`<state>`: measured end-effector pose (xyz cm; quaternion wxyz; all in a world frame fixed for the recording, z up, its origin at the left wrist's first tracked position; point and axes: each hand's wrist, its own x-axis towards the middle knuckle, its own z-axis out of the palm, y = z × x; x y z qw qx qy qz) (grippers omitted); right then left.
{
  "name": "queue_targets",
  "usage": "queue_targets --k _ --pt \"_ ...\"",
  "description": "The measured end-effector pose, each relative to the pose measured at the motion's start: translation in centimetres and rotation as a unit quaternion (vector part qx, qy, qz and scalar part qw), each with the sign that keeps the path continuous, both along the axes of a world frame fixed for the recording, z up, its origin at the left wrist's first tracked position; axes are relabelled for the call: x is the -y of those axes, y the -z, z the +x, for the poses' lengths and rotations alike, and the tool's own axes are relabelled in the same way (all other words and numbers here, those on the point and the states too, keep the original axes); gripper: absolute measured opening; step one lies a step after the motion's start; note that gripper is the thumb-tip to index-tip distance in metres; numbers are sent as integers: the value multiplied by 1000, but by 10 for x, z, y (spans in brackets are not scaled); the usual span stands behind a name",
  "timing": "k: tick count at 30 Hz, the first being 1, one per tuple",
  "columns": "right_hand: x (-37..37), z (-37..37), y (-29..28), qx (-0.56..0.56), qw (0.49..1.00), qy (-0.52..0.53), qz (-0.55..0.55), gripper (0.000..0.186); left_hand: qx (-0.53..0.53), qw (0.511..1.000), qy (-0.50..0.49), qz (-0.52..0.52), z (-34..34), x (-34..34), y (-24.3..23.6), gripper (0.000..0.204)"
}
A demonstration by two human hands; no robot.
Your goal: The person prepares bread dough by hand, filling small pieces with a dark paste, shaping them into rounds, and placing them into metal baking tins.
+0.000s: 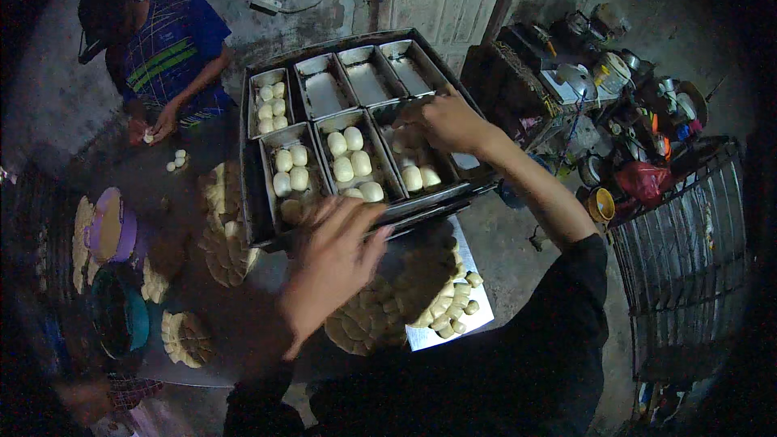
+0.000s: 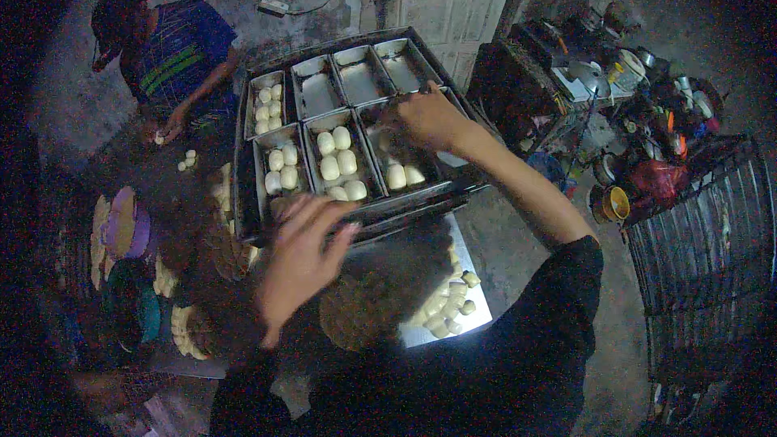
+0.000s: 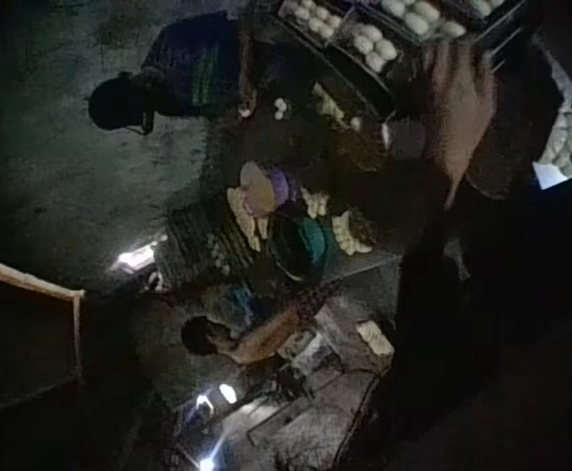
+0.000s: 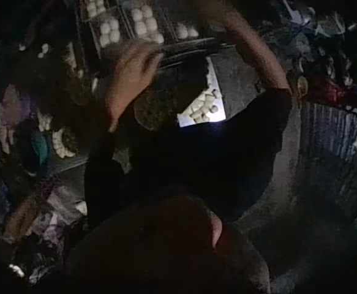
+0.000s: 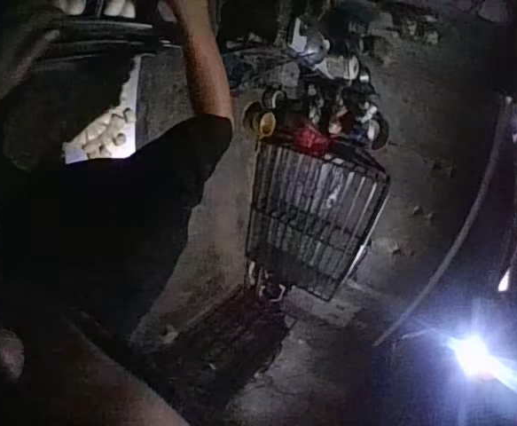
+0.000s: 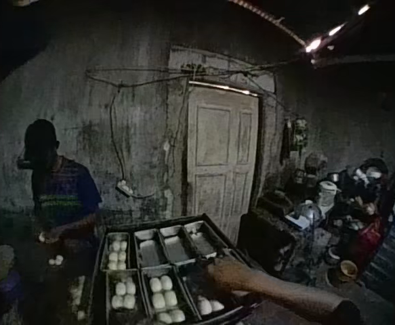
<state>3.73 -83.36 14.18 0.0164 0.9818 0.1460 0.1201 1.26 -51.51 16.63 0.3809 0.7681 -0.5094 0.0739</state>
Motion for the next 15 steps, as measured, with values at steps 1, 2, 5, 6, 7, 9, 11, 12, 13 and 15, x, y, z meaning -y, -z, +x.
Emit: queue_targets --k 1,2,5,6,7,9,11,12,13,15 --pt "4 4 1 -37 999 -10 7 27 25 999 5 20 -2 21 10 27" --pt "2 10 -2 -65 997 -27 17 26 57 997 -15 40 -6 33 18 28" --pt "3 28 13 -149 984 -42 84 23 91 994 -21 49 -6 55 33 32" --pt "6 33 19 -149 979 -65 121 23 88 995 -16 44 -7 59 38 33" --pt "5 38 21 -148 972 -87 158 23 87 995 -18 47 -8 63 40 34" --pt "15 49 15 -143 976 -53 153 26 92 994 -15 50 -8 74 41 36" --pt "23 52 19 -80 987 -58 128 25 86 993 -24 76 -9 82 47 39" --pt "23 50 20 -81 989 -53 115 25 89 992 -37 84 -8 86 47 39" --pt "23 47 22 -83 990 -47 102 25 92 990 -50 92 -9 90 48 39" --pt "20 38 25 -88 993 -36 76 26 100 989 -51 98 -11 94 51 42"
